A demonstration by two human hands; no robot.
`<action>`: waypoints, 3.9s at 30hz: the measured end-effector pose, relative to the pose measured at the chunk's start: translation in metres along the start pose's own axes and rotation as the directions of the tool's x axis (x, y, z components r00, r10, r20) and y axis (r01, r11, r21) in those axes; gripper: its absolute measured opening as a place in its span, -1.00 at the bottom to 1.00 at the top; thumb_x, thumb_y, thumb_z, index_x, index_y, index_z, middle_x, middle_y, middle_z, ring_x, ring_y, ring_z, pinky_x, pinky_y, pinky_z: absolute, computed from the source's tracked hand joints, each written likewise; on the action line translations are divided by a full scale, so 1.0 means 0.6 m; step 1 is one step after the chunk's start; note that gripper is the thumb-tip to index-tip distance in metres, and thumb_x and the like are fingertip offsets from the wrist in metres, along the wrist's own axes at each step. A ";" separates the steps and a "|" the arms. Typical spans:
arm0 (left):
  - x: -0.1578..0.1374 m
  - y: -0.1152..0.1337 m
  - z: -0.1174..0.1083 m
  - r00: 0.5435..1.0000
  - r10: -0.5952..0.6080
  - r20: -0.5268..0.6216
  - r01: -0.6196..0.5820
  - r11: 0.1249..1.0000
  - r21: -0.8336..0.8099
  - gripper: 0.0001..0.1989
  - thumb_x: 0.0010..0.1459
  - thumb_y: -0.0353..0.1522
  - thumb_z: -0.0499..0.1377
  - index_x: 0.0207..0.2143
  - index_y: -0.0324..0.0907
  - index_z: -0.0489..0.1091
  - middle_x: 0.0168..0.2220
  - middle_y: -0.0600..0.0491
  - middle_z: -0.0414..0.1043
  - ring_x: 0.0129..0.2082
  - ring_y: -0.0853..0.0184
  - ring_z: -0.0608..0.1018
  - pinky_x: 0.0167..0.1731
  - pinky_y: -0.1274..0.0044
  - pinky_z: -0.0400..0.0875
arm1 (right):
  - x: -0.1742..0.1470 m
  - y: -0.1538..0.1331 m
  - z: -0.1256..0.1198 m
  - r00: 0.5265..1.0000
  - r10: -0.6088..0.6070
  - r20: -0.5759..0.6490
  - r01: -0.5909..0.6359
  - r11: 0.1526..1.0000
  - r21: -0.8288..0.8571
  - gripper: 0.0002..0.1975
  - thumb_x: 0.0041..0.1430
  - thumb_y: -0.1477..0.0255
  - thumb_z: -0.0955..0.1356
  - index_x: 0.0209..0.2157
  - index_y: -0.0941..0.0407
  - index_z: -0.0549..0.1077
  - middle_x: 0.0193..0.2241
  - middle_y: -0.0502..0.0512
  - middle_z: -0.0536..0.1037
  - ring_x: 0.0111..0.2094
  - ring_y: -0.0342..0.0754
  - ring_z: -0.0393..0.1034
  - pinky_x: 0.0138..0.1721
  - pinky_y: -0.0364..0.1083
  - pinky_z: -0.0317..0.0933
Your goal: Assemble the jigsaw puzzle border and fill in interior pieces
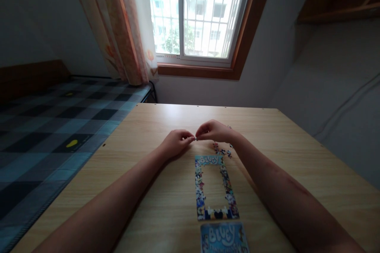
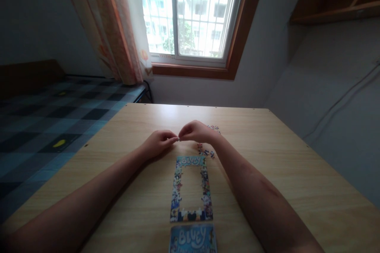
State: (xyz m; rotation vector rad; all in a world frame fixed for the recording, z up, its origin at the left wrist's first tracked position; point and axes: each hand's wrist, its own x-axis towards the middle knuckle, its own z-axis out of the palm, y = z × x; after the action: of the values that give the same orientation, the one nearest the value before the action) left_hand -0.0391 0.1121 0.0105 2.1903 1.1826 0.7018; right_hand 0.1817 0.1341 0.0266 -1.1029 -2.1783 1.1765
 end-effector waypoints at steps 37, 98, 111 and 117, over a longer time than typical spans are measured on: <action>0.007 -0.014 0.010 1.000 0.005 -0.002 -0.005 0.997 -0.083 -0.72 0.15 -0.29 0.17 -0.17 -0.20 0.59 -0.25 -0.02 0.62 -0.28 0.29 0.55 -0.18 0.43 0.42 | -0.101 -0.066 0.044 0.963 -0.267 0.032 0.228 0.747 -0.625 -0.85 0.26 0.38 0.39 -0.26 0.03 0.65 -0.33 0.01 0.65 -0.29 -0.09 0.46 -0.18 -0.07 0.23; -0.023 0.040 0.038 0.955 0.014 0.297 -0.137 0.908 0.396 -0.22 0.24 0.12 0.04 0.39 0.01 0.02 0.46 -0.08 -0.08 0.45 0.03 -0.01 0.38 0.06 -0.20 | -0.193 0.041 -0.021 0.454 -0.607 -0.652 -0.131 0.679 -0.723 -0.76 0.26 0.32 0.30 -0.40 -0.04 0.59 -0.06 0.07 0.54 0.13 0.21 0.28 0.21 0.27 0.09; -0.025 0.053 0.050 0.945 -0.070 0.319 -0.105 0.860 0.500 -0.02 0.09 0.27 0.05 0.41 -0.04 0.02 0.47 -0.20 -0.19 0.45 -0.09 -0.09 0.35 -0.04 -0.25 | -0.178 0.117 -0.053 0.494 -0.435 -0.753 -0.225 0.772 -0.594 -0.71 0.29 0.36 0.28 -0.39 0.04 0.62 -0.20 0.14 0.60 -0.07 0.14 0.38 0.08 0.18 0.17; -0.027 0.045 0.051 0.949 -0.046 0.311 -0.120 0.861 0.495 -0.02 0.09 0.29 0.01 0.41 -0.02 0.01 0.47 -0.16 -0.17 0.45 -0.12 -0.08 0.35 -0.03 -0.25 | -0.176 0.134 -0.062 0.544 -0.393 -0.741 -0.225 0.782 -0.581 -0.78 0.17 0.49 0.34 -0.31 0.04 0.66 -0.21 0.14 0.61 -0.09 0.14 0.38 0.06 0.17 0.22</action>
State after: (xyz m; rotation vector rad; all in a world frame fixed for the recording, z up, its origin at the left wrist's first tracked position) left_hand -0.0110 0.0789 0.0040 2.6352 1.2571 0.0277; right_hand 0.3046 0.0933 -0.0201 -1.3788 -1.7332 -0.2720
